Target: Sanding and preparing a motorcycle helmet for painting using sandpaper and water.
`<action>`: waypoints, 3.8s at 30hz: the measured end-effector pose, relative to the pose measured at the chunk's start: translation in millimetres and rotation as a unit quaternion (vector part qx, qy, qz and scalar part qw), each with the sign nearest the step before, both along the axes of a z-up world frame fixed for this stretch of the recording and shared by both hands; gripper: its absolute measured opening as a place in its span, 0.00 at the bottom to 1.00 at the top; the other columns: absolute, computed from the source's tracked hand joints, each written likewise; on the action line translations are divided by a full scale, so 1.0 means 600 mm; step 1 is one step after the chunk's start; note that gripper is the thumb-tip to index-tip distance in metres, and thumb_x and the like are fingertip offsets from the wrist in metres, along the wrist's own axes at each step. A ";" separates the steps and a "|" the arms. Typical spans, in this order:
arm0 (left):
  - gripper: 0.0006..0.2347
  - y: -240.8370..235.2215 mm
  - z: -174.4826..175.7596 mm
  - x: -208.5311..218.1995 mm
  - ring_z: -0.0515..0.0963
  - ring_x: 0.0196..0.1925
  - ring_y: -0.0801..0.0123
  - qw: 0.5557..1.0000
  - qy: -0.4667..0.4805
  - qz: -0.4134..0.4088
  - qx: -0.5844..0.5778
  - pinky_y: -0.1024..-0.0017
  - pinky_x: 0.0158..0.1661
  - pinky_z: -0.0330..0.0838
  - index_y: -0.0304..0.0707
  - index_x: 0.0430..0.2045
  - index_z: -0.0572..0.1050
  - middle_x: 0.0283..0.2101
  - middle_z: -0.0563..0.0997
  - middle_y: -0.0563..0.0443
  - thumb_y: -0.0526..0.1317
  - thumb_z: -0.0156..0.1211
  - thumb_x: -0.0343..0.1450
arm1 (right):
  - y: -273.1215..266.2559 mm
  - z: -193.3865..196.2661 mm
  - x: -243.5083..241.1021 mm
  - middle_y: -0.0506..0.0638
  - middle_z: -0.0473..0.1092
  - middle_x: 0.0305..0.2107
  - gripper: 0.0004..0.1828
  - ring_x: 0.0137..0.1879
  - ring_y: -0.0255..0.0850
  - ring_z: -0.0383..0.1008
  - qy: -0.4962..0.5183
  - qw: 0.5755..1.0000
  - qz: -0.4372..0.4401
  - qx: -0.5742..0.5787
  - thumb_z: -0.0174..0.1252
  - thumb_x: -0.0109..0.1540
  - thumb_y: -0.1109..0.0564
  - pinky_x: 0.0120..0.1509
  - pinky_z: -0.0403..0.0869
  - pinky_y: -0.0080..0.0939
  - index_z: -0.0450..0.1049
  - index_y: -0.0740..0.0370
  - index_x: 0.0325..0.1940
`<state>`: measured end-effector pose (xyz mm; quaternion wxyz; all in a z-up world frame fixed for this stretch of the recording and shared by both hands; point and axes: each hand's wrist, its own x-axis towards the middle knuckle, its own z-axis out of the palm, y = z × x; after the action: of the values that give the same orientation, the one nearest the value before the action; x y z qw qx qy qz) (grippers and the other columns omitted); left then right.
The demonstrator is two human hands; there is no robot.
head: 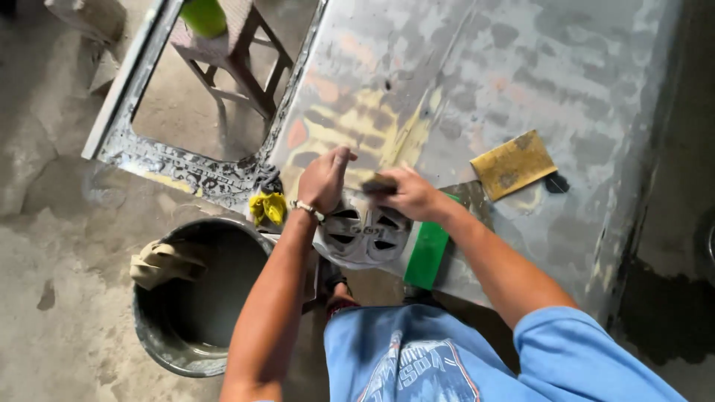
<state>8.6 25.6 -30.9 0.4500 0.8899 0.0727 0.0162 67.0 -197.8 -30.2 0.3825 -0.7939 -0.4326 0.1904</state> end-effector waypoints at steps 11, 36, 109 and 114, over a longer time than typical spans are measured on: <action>0.26 -0.010 0.004 0.011 0.83 0.45 0.44 0.997 0.066 0.032 -0.031 0.55 0.47 0.72 0.48 0.47 0.81 0.40 0.83 0.34 0.58 0.31 0.78 | -0.032 -0.009 0.022 0.54 0.79 0.38 0.15 0.47 0.51 0.77 0.070 0.996 -0.017 0.047 0.60 0.65 0.50 0.61 0.61 0.57 0.79 0.56 0.52; 0.20 0.055 -0.015 -0.031 0.73 0.27 0.80 0.987 -0.004 0.020 -0.158 0.76 0.29 0.67 0.31 0.24 0.78 0.24 0.77 0.57 0.53 0.71 0.68 | -0.160 -0.109 -0.018 0.47 0.77 0.36 0.22 0.41 0.31 0.76 0.291 0.903 -0.297 0.111 0.58 0.68 0.45 0.48 0.77 0.36 0.79 0.64 0.57; 0.25 -0.113 0.011 -0.060 0.80 0.27 0.40 0.977 -0.082 0.026 -0.196 0.50 0.28 0.69 0.45 0.73 0.54 0.28 0.82 0.32 0.44 0.43 0.78 | 0.084 0.111 -0.141 0.54 0.73 0.45 0.20 0.52 0.53 0.72 -0.313 0.888 -0.330 -0.074 0.62 0.59 0.63 0.58 0.72 0.49 0.79 0.62 0.56; 0.25 -0.117 0.014 -0.048 0.80 0.27 0.39 0.976 -0.090 0.021 -0.196 0.50 0.29 0.70 0.46 0.73 0.56 0.28 0.81 0.31 0.44 0.43 0.78 | 0.072 0.101 -0.120 0.58 0.71 0.46 0.21 0.54 0.56 0.70 -0.284 0.888 -0.341 -0.126 0.61 0.59 0.64 0.58 0.72 0.49 0.77 0.64 0.57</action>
<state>-20.0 -44.4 -22.7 0.6201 0.7775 0.0522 0.0914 -5.1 -154.8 30.1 0.1817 -0.9541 -0.1981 -0.1320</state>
